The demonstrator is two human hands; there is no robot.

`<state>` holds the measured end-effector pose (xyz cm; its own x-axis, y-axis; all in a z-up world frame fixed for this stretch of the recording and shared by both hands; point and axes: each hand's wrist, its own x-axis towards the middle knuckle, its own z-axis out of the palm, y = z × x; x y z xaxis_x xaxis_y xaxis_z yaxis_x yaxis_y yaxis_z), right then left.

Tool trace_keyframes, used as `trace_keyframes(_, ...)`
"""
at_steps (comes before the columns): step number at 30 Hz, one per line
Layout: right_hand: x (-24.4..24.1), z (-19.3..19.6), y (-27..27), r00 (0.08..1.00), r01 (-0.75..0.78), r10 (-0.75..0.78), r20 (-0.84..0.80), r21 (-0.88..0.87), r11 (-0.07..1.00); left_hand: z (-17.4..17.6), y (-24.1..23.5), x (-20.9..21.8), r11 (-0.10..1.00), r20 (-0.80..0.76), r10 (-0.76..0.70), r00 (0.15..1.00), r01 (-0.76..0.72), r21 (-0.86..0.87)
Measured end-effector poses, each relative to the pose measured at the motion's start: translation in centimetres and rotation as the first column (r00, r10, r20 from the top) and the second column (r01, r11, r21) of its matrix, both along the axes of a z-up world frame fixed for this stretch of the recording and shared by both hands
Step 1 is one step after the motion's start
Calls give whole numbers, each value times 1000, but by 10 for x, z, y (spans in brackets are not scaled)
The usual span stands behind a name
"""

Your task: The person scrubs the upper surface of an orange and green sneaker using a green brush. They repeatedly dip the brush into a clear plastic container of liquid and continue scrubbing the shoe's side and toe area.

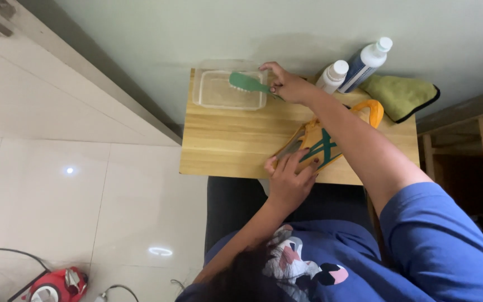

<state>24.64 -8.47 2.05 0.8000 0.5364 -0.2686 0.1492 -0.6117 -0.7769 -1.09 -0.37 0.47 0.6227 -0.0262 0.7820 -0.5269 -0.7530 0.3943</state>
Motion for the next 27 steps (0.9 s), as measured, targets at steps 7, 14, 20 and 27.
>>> trace_keyframes(7, -5, 13, 4, 1000, -5, 5, 4, -55, 998, 10, 4, -2, 997, -9, -77, 997, 77, -17)
trace_keyframes(14, -13, 24, 4, 1000, 20, -20, -3, -45, 999, 13, 7, -4, 999, -31, -53, 998, 53, 9)
trace_keyframes(20, -6, 10, 1, 999, 22, -23, -23, -13, 1000, 27, 9, -5, 997, -18, -71, 997, 71, -10)
trace_keyframes(27, 0, 0, 0, 998, 21, -19, -59, 21, 1000, 34, 11, -5, 997, -19, -82, 996, 82, -10)
